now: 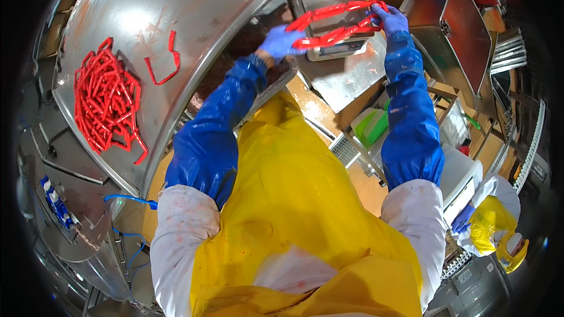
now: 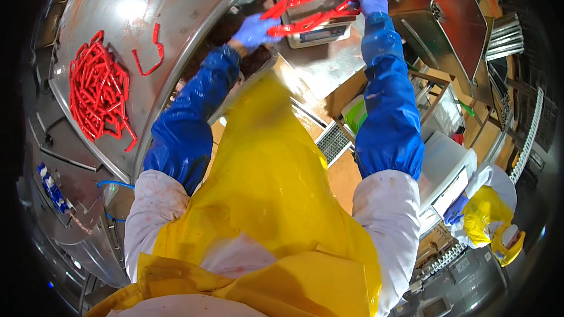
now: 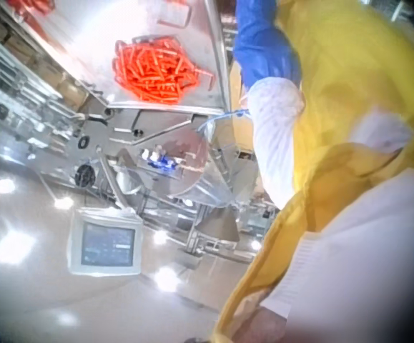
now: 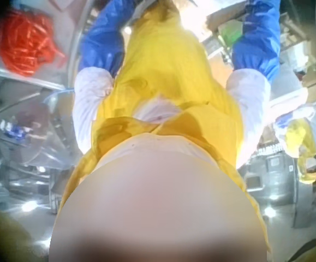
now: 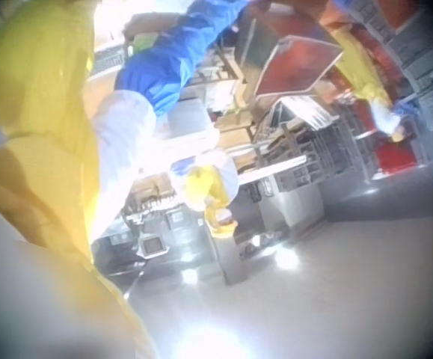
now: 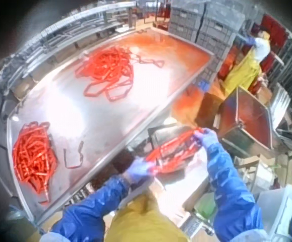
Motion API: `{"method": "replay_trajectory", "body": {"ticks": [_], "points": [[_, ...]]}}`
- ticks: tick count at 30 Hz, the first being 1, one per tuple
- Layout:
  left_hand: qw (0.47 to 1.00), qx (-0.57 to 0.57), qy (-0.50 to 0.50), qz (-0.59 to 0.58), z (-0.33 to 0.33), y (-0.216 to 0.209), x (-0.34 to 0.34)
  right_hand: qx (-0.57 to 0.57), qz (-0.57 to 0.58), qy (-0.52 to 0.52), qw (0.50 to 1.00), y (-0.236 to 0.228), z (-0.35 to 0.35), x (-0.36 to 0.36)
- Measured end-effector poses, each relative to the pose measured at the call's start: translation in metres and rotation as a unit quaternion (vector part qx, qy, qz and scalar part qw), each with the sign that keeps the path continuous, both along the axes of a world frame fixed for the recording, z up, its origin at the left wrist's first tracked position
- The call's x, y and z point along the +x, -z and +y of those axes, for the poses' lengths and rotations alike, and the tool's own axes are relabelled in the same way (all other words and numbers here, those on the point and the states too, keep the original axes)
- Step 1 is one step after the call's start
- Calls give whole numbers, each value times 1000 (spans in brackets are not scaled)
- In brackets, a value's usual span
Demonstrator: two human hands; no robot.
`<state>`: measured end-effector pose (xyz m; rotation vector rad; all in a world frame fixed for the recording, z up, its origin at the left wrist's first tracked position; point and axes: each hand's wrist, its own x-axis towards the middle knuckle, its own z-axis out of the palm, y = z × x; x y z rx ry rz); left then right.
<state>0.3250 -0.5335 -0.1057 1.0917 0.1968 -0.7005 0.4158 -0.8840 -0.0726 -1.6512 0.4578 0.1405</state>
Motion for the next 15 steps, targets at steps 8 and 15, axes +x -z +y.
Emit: {"method": "replay_trajectory", "body": {"ticks": [8, 15], "points": [[948, 291, -45, -118, -50, 34, 70, -211, 55, 66, 974, 103, -45, 15], [780, 422, -135, -441, 49, -9, -1, -237, 48, -22, 970, 53, -35, 19]]}}
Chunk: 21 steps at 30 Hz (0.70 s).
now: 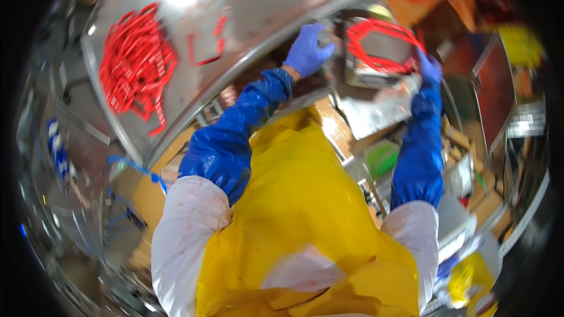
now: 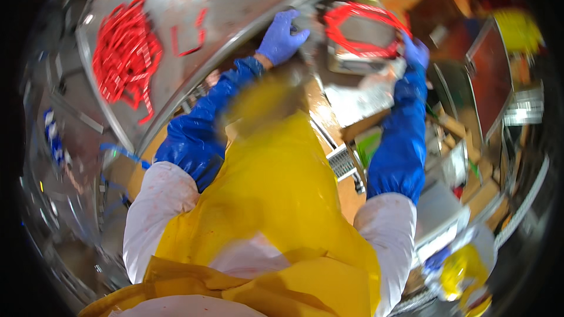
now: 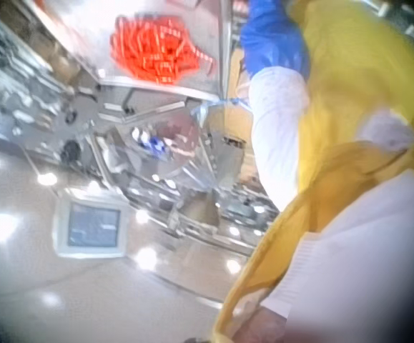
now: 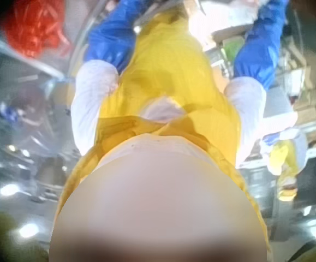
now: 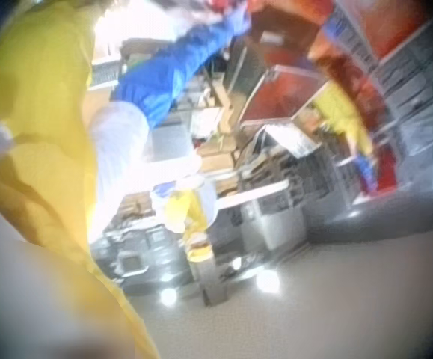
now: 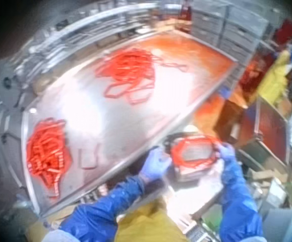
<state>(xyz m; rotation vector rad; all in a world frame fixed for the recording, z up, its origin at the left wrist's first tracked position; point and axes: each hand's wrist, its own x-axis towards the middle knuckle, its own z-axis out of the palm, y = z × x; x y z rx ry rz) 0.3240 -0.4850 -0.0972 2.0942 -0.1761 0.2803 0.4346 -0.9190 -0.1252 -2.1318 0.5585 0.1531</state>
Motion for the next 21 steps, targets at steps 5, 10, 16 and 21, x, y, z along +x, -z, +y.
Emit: {"method": "replay_trajectory", "body": {"ticks": [5, 10, 16, 21], "points": [[951, 252, -177, -27, 210, -14, -89, 73, -222, -9, 972, 5, 79, -82], [913, 281, -93, 280, 269, -24, -147, 2, -310, -481, 820, -98, 357, -168], [987, 140, -37, 65, 232, -74, -231, 60, -291, -662, 688, -79, 494, -215], [991, 87, -103, -16, 236, -83, -334, -6, -321, -729, 605, -67, 499, -291]]}}
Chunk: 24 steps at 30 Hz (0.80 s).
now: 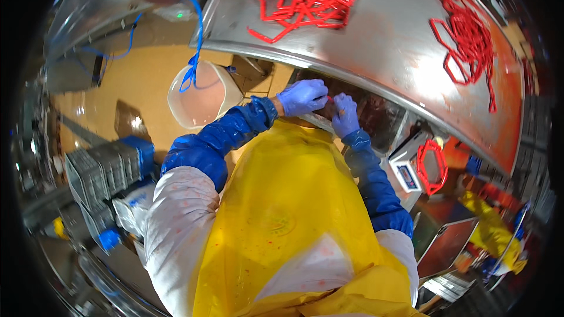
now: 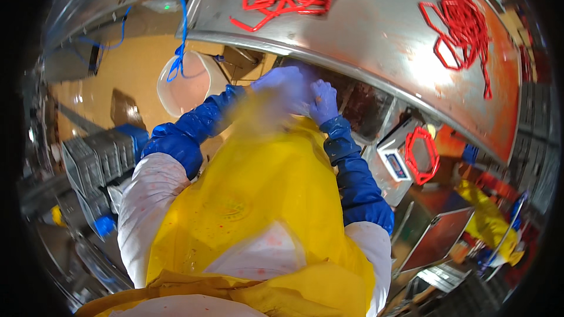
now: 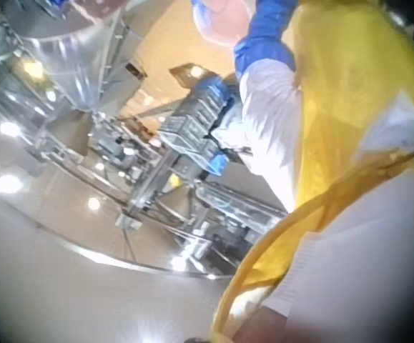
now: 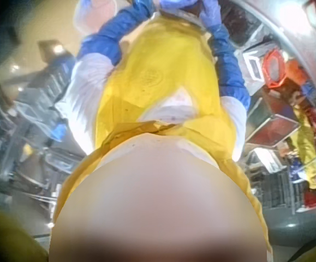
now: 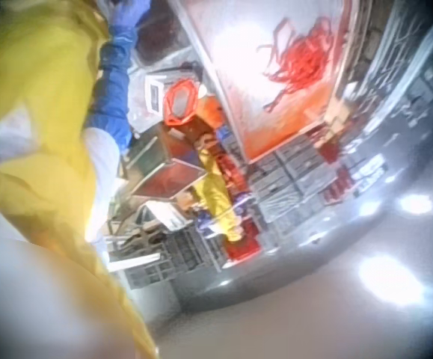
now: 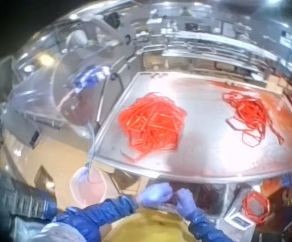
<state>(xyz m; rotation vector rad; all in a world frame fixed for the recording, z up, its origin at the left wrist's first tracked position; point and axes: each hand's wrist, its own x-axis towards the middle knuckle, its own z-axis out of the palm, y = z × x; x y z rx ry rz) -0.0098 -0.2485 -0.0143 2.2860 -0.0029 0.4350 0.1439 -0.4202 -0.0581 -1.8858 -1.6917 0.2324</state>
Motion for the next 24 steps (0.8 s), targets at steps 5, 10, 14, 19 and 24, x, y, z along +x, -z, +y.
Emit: {"method": "replay_trajectory", "body": {"ticks": [5, 10, 14, 19, 24], "points": [[970, -95, -212, 76, 8, -34, -145, -310, -115, -29, 943, 65, -11, 29], [866, 110, -465, 145, -37, -79, -281, -33, -349, -239, 905, 70, 96, 66], [686, -19, -722, 81, -81, -8, -392, -307, 92, 2, 947, -26, 283, -18], [419, 71, -900, 98, -177, -39, -569, -260, 23, 8, 965, 65, 364, -10], [236, -129, -783, 561, -258, -11, -699, -202, -25, 86, 975, 89, 330, 13]]}}
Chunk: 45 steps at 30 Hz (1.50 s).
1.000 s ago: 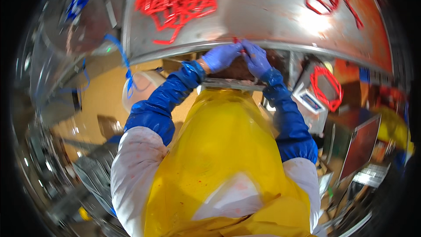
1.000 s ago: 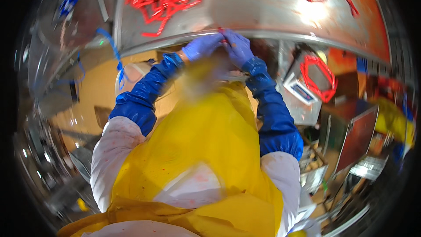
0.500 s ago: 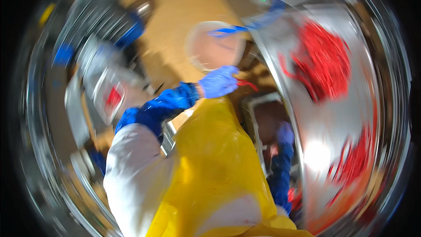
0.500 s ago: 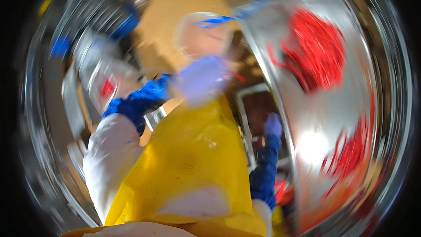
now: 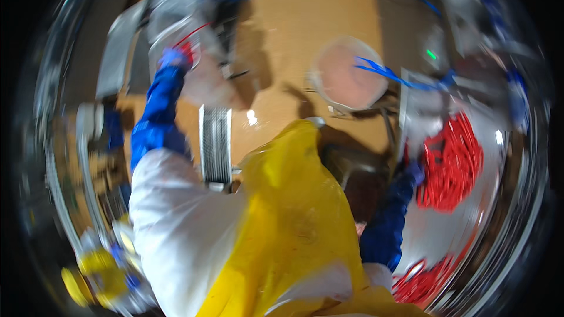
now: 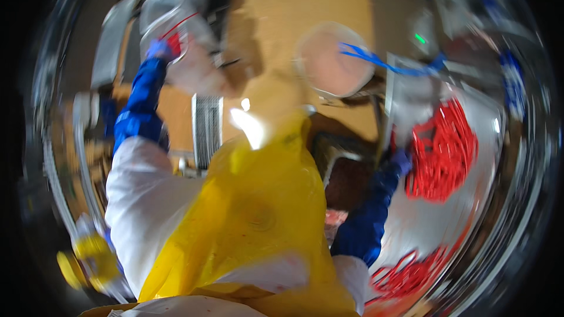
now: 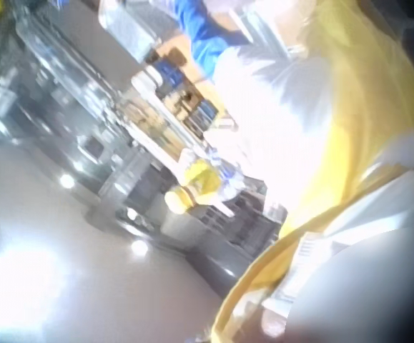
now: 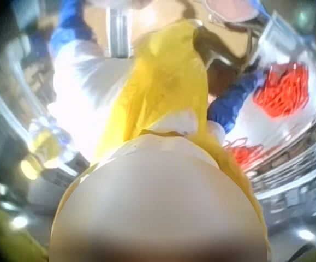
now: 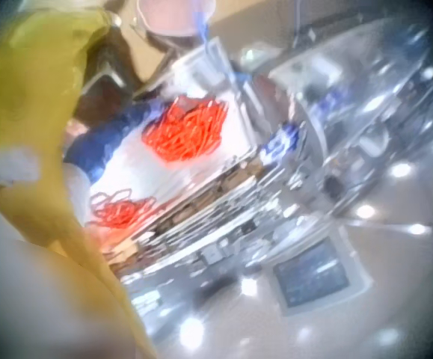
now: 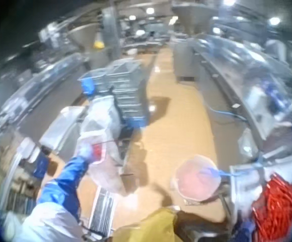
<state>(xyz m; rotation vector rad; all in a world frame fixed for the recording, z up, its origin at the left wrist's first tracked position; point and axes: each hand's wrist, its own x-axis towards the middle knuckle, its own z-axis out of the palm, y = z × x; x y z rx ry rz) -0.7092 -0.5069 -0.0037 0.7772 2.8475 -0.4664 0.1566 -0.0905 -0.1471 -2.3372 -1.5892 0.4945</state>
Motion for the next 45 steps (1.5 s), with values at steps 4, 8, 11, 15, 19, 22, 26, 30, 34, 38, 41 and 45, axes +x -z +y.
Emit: {"method": "replay_trajectory", "body": {"ticks": [4, 8, 11, 15, 19, 22, 26, 30, 34, 38, 41, 45], "points": [[917, -3, 356, -180, 167, 55, 147, 183, 220, -28, 958, -98, -77, -38], [615, 148, 639, -438, 279, -3, 442, 111, 281, 90, 949, -154, -172, 7], [353, 257, 790, -431, 295, -23, 635, -132, 302, 81, 941, -228, -229, 0], [157, 240, 837, -465, 285, -96, 735, -22, 582, 166, 796, -283, -331, 43], [212, 200, 864, -411, 373, 54, 805, 160, 411, 177, 880, -359, -431, 168], [348, 192, 814, -423, 444, 37, 763, 354, 484, 329, 729, -404, -525, 235], [519, 184, 738, -389, 513, 20, 736, 416, 415, 456, 668, -386, -606, 323], [542, 104, 771, -317, 498, -7, 750, 338, 420, 426, 726, -341, -505, 303], [341, 114, 811, -461, 354, -34, 819, 136, 529, 312, 777, -247, -339, 162], [249, 97, 855, -445, 310, 21, 856, 114, 512, 323, 787, -135, -249, 137], [251, 96, 886, -378, 336, 20, 823, 188, 460, 330, 802, -132, -240, 168], [124, 66, 960, -244, 359, 28, 822, 238, 293, 344, 860, -135, -251, 245]]}}
